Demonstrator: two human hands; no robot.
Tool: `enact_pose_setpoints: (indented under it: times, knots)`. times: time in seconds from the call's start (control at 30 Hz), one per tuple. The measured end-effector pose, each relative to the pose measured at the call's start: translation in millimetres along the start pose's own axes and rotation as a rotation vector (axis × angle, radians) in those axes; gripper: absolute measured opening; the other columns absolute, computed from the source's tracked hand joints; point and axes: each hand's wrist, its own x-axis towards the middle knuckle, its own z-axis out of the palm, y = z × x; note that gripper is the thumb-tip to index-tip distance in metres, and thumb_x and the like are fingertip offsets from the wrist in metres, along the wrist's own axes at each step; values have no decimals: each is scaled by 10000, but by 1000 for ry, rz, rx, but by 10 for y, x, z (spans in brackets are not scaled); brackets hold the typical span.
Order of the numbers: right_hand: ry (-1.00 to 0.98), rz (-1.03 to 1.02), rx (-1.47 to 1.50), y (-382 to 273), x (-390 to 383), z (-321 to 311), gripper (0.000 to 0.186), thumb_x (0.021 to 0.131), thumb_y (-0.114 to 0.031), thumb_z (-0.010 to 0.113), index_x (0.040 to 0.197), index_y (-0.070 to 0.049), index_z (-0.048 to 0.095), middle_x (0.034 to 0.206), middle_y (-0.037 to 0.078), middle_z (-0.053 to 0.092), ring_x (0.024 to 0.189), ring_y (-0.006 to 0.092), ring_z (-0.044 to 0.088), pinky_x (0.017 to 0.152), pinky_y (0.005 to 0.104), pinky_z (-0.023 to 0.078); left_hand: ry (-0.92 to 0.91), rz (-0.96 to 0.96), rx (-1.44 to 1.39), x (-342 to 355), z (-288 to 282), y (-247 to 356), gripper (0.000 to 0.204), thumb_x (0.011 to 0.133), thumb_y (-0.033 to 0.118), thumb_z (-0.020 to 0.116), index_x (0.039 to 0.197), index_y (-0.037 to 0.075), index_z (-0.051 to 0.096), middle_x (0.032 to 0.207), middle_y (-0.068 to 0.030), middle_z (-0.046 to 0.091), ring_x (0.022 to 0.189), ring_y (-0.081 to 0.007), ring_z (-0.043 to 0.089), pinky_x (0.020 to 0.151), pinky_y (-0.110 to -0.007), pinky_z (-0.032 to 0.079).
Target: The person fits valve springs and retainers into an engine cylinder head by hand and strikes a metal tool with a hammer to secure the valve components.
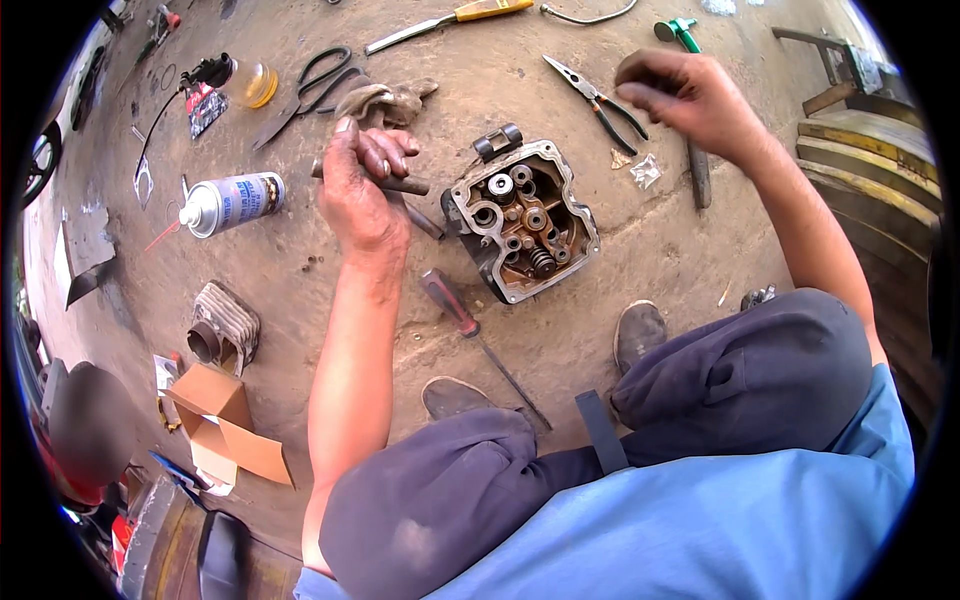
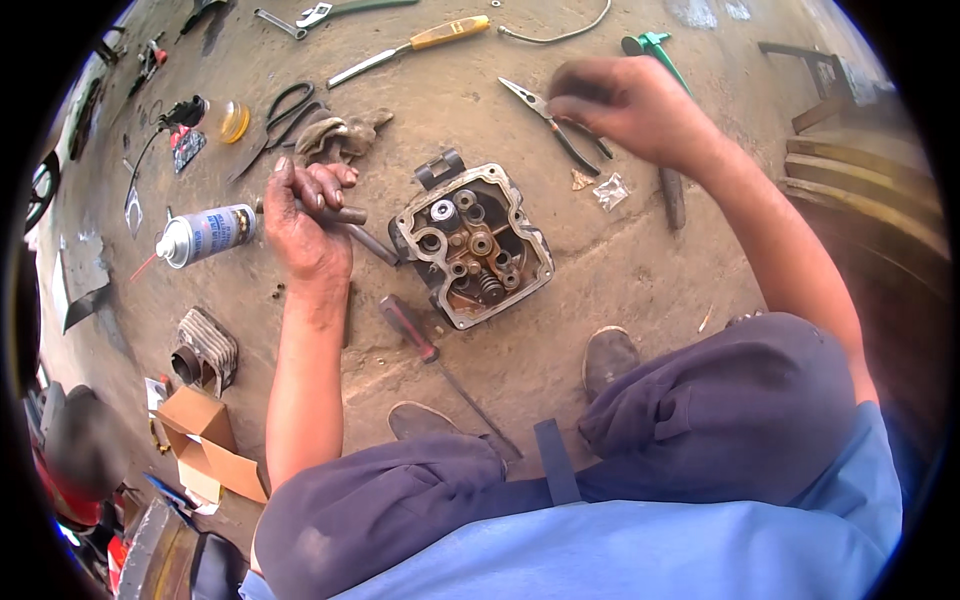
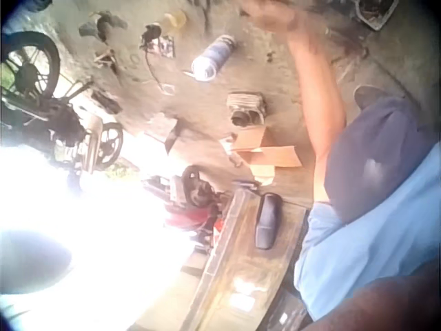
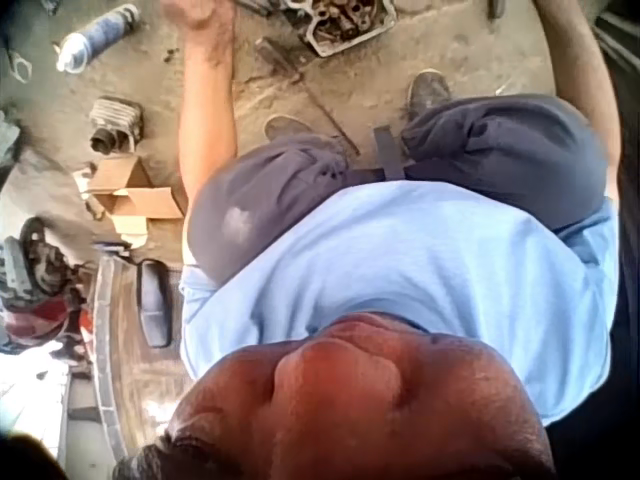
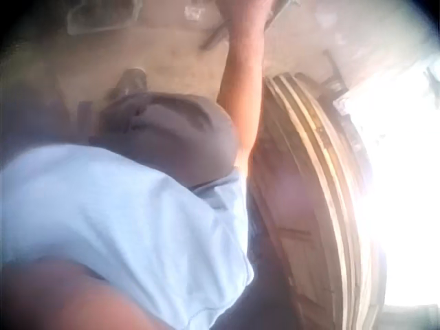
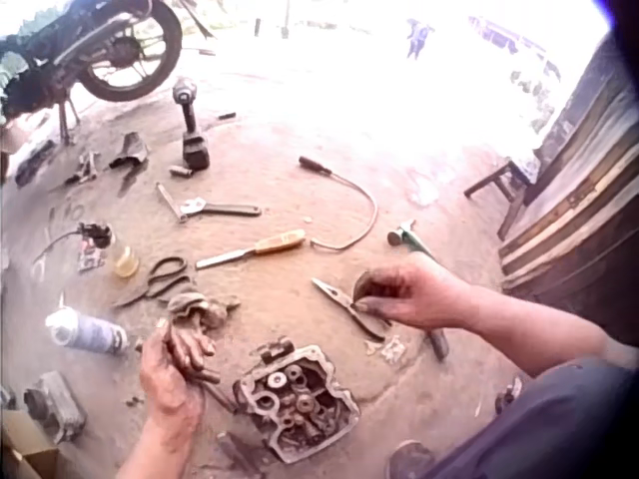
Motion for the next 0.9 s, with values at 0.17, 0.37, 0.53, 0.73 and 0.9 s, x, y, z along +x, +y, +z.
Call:
enact_pose_setpoints:
  times: [0.17,0.37,0.53,0.73,0.9]
  knots:
    - [-315,-322,-245,-648,247,582,200,937,-250,735,1052,-89,707,878,135,712,868,368,726,767,485,579,150,-13,85,-221,-415,137,473,1077,269,566,654,83,463,618,-55,460,618,-190,461,649,-369,409]
    - [-348,-312,-278,-592,288,960,146,922,-202,709,984,-73,681,908,144,696,876,372,719,764,487,573,321,-34,154,-605,-978,230,475,1080,248,601,652,97,460,613,-29,440,585,-165,437,585,-345,365]
    - [-379,-308,-297,-630,357,1035,120,899,-155,690,967,-58,677,940,144,701,903,365,718,793,476,579,407,-28,218,-788,-1202,260,476,1080,252,604,651,104,460,610,-20,426,586,-160,435,584,-337,362]
    - [-320,-201,-97,-616,428,891,193,966,-138,716,1110,-22,664,897,145,719,824,302,729,744,392,582,438,-9,253,-844,-1368,272,451,1074,263,624,672,105,493,620,-4,435,590,-129,427,579,-320,354]
    - [-457,362,481,-544,484,670,145,1031,-126,674,1089,6,686,850,-4,679,735,81,659,693,249,555,551,-162,685,-878,-1769,358,347,1037,302,699,785,84,602,651,39,485,594,-91,443,543,-324,348]
